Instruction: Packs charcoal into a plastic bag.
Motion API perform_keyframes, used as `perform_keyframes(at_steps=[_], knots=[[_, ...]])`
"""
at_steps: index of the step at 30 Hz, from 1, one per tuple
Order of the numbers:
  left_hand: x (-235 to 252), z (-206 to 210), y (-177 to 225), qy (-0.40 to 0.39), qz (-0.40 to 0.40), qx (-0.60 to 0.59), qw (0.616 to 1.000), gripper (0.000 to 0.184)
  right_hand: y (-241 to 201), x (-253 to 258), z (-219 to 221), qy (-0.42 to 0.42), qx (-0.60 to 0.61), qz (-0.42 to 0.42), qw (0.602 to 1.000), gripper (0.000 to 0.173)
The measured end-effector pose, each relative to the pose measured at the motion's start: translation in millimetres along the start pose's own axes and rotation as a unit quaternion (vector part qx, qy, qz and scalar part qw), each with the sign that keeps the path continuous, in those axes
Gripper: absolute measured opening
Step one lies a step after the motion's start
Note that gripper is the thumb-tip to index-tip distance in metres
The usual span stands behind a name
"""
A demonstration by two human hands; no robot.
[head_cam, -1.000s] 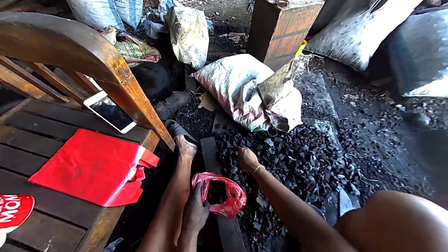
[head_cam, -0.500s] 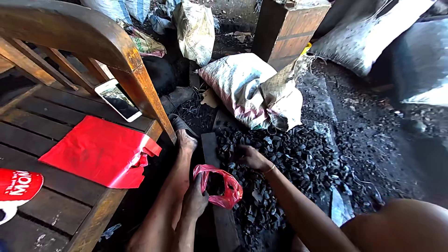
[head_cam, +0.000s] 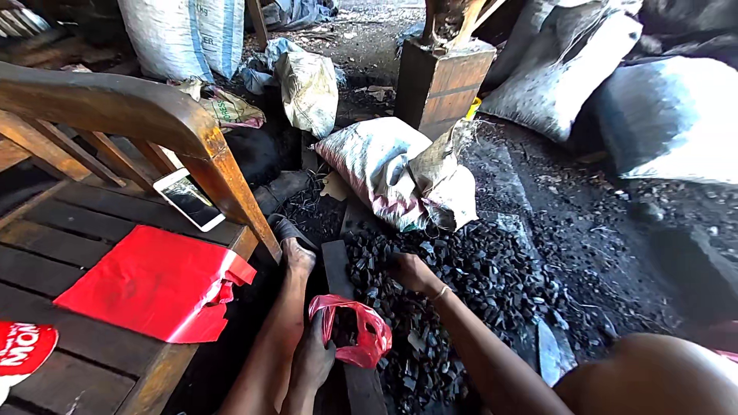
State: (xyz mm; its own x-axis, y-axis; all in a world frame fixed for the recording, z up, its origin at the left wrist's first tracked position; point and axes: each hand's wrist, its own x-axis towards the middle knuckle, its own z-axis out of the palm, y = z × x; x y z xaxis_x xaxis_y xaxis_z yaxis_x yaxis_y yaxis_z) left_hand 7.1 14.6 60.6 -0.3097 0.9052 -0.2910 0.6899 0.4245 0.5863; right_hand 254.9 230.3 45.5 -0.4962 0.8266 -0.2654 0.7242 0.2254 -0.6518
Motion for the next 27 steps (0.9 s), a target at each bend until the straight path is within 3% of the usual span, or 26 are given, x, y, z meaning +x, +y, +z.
perform_keyframes(at_steps=[4, 6, 8, 10, 12, 15, 16, 18, 20, 24, 27], knots=[[-2.9, 2.5, -2.7, 0.028, 0.027, -0.004, 0.999, 0.081, 24.4, 7.8, -5.7, 0.011, 0.000, 0.069, 0.998, 0.031], [-19.9, -24.2, 32.6, 0.068, 0.053, -0.020, 0.996, 0.069, 23.4, 14.2, 10.9, -0.006, -0.011, 0.079, 0.997, 0.034], [-41.9, -116.2, 133.6, -0.113, -0.046, 0.007, 0.992, 0.057, 21.6, 24.0, 39.0, -0.017, -0.038, 0.074, 0.996, 0.035], [-44.5, -153.4, 176.9, -0.162, -0.081, 0.000, 0.983, 0.052, 15.0, 31.4, 67.0, -0.040, -0.088, 0.060, 0.994, 0.041], [-42.3, -152.3, 172.2, -0.150, -0.080, -0.009, 0.985, 0.052, 2.3, 33.6, 84.9, -0.086, -0.125, 0.069, 0.986, 0.053], [-33.3, -137.2, 150.9, -0.175, -0.094, 0.013, 0.980, 0.055, -6.5, 34.4, 99.1, -0.098, -0.161, 0.093, 0.978, 0.058], [-30.2, -110.5, 118.1, -0.137, -0.074, 0.012, 0.988, 0.059, -6.4, 35.3, 100.9, -0.087, -0.164, 0.098, 0.978, 0.055], [-14.8, -24.4, 20.3, 0.015, 0.007, 0.003, 1.000, 0.071, -2.1, 36.8, 100.9, -0.056, -0.149, 0.098, 0.982, 0.050], [-0.1, 5.3, -17.3, -0.017, -0.003, 0.020, 1.000, 0.084, 4.5, 37.2, 96.7, -0.020, -0.114, 0.093, 0.989, 0.047], [2.6, 15.9, -19.6, 0.006, 0.025, 0.027, 0.999, 0.086, 18.4, 36.3, 78.3, 0.057, 0.032, 0.034, 0.997, 0.038], [-5.8, -20.0, 30.7, -0.077, -0.026, 0.022, 0.996, 0.082, 3.8, 24.8, 57.4, 0.006, 0.201, -0.071, 0.977, 0.027]])
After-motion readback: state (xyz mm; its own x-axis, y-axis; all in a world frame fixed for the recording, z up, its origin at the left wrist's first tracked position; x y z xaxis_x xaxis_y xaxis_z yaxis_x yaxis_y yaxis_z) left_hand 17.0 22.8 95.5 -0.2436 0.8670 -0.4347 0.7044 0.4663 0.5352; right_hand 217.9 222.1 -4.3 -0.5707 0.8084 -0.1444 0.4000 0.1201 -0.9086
